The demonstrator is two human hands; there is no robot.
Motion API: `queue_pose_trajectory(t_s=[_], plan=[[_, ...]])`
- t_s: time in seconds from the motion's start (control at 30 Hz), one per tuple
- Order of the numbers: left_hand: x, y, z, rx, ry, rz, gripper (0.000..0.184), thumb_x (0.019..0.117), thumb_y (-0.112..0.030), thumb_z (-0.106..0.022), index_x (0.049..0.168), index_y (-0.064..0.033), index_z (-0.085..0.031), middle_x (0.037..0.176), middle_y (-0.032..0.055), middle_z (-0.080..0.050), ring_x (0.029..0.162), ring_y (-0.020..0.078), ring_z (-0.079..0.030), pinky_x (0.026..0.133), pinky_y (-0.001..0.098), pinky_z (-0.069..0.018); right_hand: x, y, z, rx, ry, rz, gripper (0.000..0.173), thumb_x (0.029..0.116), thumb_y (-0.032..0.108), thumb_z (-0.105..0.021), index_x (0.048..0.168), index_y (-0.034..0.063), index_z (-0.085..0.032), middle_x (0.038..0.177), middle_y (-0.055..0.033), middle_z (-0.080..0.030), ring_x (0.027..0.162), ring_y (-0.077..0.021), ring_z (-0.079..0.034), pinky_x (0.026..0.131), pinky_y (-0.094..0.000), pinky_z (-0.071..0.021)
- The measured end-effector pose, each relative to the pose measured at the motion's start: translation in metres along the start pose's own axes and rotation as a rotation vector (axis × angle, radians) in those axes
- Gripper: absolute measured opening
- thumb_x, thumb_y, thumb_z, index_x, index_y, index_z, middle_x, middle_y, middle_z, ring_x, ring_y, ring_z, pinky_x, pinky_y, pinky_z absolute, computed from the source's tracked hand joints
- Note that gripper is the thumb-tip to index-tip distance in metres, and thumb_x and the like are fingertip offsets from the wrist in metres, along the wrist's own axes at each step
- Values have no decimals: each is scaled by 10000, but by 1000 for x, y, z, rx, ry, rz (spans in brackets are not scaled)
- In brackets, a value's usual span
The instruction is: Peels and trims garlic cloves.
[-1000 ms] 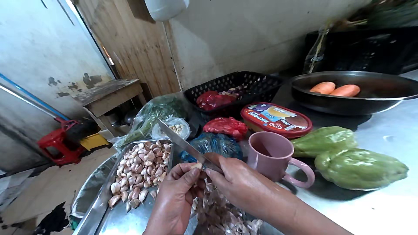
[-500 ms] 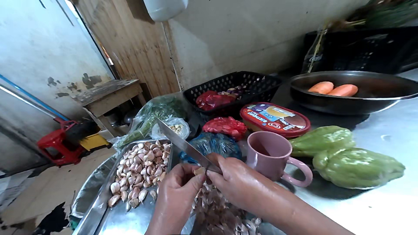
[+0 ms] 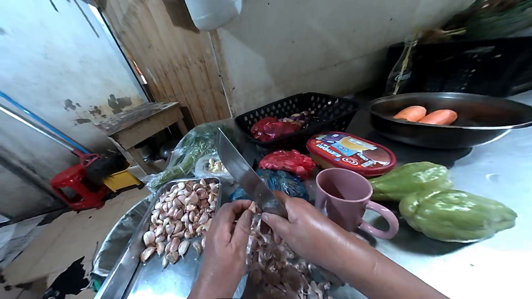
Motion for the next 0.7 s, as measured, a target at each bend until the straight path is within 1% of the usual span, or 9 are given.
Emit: queue_pose_trajectory(t_s=[0.03,0.1,0.2,0.37,0.43,0.5,0.57,0.63,0.7], plan=[[0,-1,-1,15,22,-14,325,1028,-299,-538,1169,-37,-670,1009,18,-673,850,52,-654,730,214,-559,-1,1,0,-4,-1,16,254,1083,216,-510,1273,66,-590,951,-58,-673,824,-121,-668,781,-304,-555],[0,-1,-2,-9,23,-17,297,999,-277,-593,1157,-34,-660,1008,19,-673,849,50,-658,725,205,-564,-1,2,-2,-14,7,33,249,1083,209,-504,1263,62,-592,956,-64,-670,831,-126,-666,791,-313,-553],[3,3,3,-121,-3,78,200,1012,-209,-594,1084,-52,-696,913,-10,-698,786,59,-673,719,224,-574,-1,1,-3,3,37,9,261,1088,233,-506,1283,77,-585,914,-47,-654,752,-112,-643,727,-293,-543],[11,23,15,-414,-68,352,183,1058,-91,-497,1039,-2,-656,856,43,-698,721,116,-678,679,254,-579,3,-9,9,46,-61,29,210,1080,213,-518,1213,94,-628,888,-5,-697,675,-78,-630,633,-265,-528],[13,26,17,-490,-96,438,182,1068,-68,-473,1042,8,-636,852,68,-697,705,135,-677,656,260,-574,5,-11,12,-22,-81,23,225,1083,238,-517,1212,94,-632,913,-18,-706,709,-102,-652,680,-297,-549],[12,26,14,-528,-83,474,177,1064,-65,-481,1047,9,-641,873,81,-701,720,142,-677,659,266,-571,4,-9,8,-132,-29,-5,300,1095,260,-487,1274,65,-628,957,-87,-687,792,-184,-662,767,-381,-556],[10,26,9,-575,-66,494,170,1050,-55,-510,1075,17,-662,910,100,-705,746,157,-681,675,275,-573,3,-8,5,-204,8,-15,341,1098,270,-468,1312,66,-638,995,-133,-681,875,-238,-663,831,-432,-543],[8,25,4,-607,-57,504,157,1033,-40,-532,1091,13,-668,927,98,-697,754,156,-673,682,274,-571,3,-7,5,-230,11,-6,337,1098,273,-461,1294,69,-644,1001,-137,-682,898,-246,-662,846,-441,-536],[7,22,2,-625,-53,511,135,1020,-24,-554,1102,13,-654,933,99,-690,753,155,-671,675,274,-573,3,-6,3,-222,6,-8,330,1096,272,-468,1333,86,-603,1005,-140,-678,905,-255,-670,844,-450,-541]])
Point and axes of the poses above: each hand's wrist, its own x-axis towards the middle knuckle, its own z-axis out of the back of the hand, y = z × x, the point moved 7 cm from there along x, towards the middle knuckle
